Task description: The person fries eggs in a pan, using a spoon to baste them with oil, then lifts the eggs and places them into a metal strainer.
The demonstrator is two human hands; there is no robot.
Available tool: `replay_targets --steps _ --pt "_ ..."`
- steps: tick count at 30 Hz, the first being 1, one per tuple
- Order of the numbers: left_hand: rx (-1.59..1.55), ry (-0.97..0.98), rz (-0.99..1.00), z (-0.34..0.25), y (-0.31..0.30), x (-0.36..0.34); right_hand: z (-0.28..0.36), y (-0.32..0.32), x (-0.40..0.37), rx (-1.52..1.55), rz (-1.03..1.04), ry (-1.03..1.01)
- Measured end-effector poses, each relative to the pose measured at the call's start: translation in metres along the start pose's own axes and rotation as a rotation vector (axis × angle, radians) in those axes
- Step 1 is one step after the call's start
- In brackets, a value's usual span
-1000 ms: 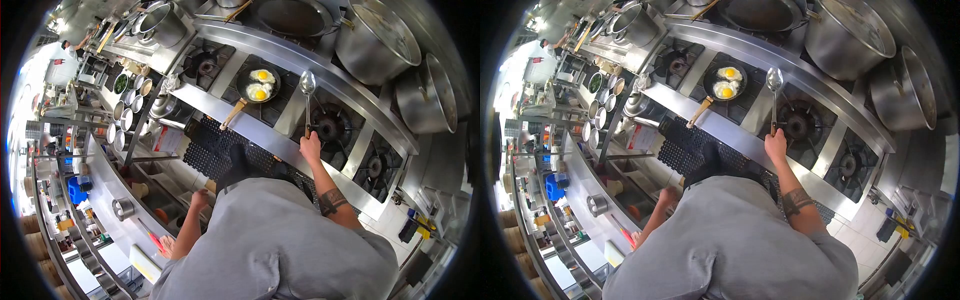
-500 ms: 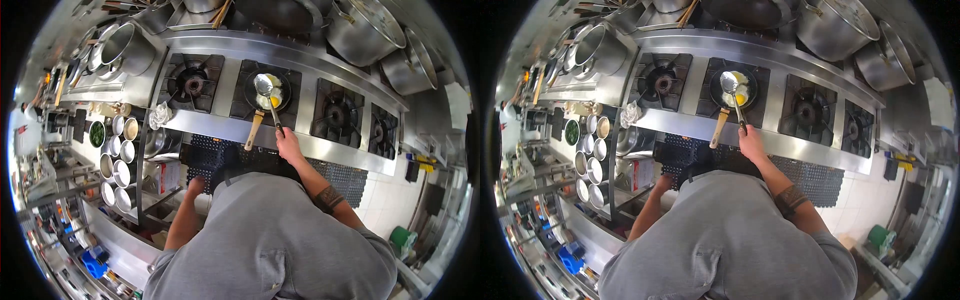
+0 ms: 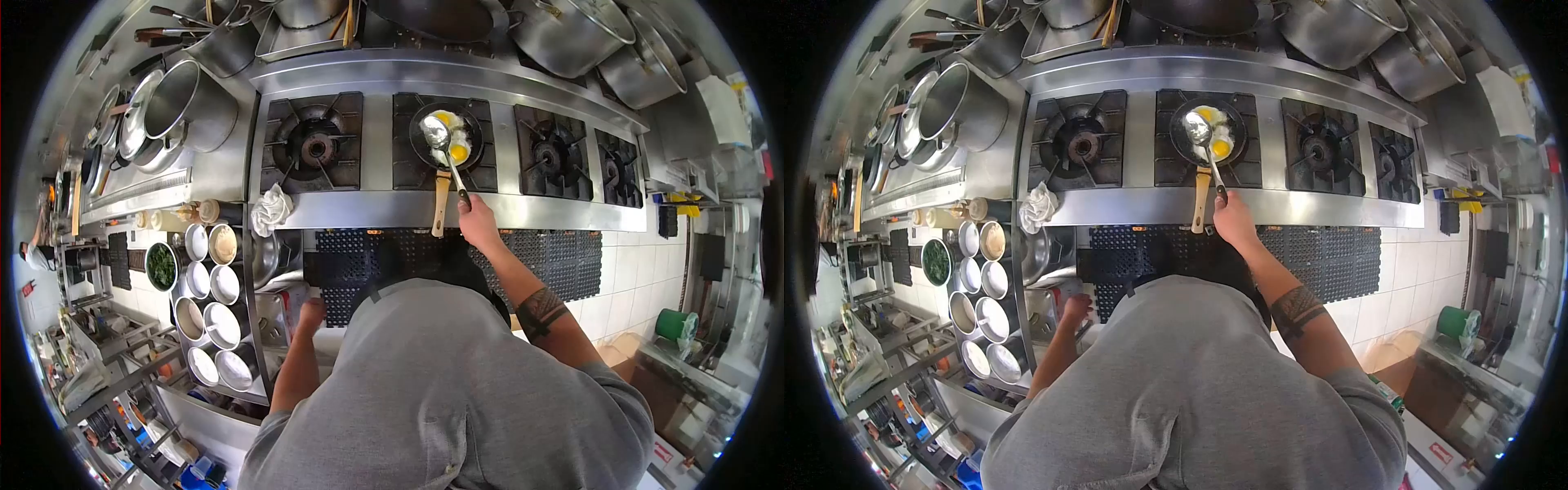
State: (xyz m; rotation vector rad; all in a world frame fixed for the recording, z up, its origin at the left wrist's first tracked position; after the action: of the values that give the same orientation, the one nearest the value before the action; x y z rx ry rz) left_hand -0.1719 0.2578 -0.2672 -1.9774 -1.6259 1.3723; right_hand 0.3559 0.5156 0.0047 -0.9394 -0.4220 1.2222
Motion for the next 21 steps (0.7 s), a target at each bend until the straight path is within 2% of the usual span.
replay_targets --steps 1,5,6,7,8,9,10,12,14,15,17,19,20,21 --pt "0.078 0.118 0.043 -0.014 0.009 0.0 -0.001 0.003 -0.001 0.02 0.002 0.009" --pt "0.069 0.072 -0.048 -0.03 0.005 0.009 0.006 0.003 -0.008 0.011 -0.041 -0.043" --pt "0.07 0.079 -0.049 -0.035 -0.002 0.013 0.014 0.001 -0.019 0.142 0.089 0.107" --pt "0.161 0.168 0.019 -0.046 -0.001 0.016 0.015 0.006 -0.03 0.275 0.219 0.255" --pt "0.251 0.257 0.088 -0.056 0.002 0.017 0.013 0.006 -0.031 0.277 0.21 0.255" --pt "0.251 0.266 0.087 -0.056 0.001 0.019 0.01 0.015 -0.034 0.486 0.253 0.329" --pt "0.212 0.196 0.009 -0.051 -0.009 0.02 0.007 0.021 -0.036 0.694 0.294 0.401" --pt "0.165 0.131 -0.066 -0.055 -0.02 0.02 0.001 0.022 -0.036 0.763 0.311 0.445" --pt "-0.377 -0.37 -0.081 -0.036 -0.028 0.004 -0.001 0.021 -0.034 0.831 0.335 0.489" --pt "-0.381 -0.37 -0.079 -0.027 -0.023 0.006 0.0 0.019 -0.03 0.838 0.341 0.492" --pt "-0.18 -0.161 -0.081 -0.017 -0.015 0.019 0.003 0.014 -0.024 0.841 0.348 0.492" --pt "-0.195 -0.218 -0.051 -0.025 -0.014 0.013 0.005 -0.001 -0.011 0.741 0.253 0.44" --pt "-0.206 -0.276 -0.018 -0.027 -0.012 0.008 0.002 -0.004 0.001 0.637 0.263 0.343" --pt "-0.213 -0.277 -0.021 -0.012 0.0 0.013 -0.007 0.001 0.011 0.632 0.265 0.338"
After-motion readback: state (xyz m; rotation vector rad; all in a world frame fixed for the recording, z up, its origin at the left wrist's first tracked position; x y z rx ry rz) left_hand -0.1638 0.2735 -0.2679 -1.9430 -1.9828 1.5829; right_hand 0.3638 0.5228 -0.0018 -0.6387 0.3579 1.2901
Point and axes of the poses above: each hand's wrist, its own x-axis towards the middle knuckle, its own y-axis out of the palm, z = x × y, the point moved 10 cm from there along x, towards the middle knuckle, and after that the axes turned 9 degrees about -z, right-handed, at the moved point
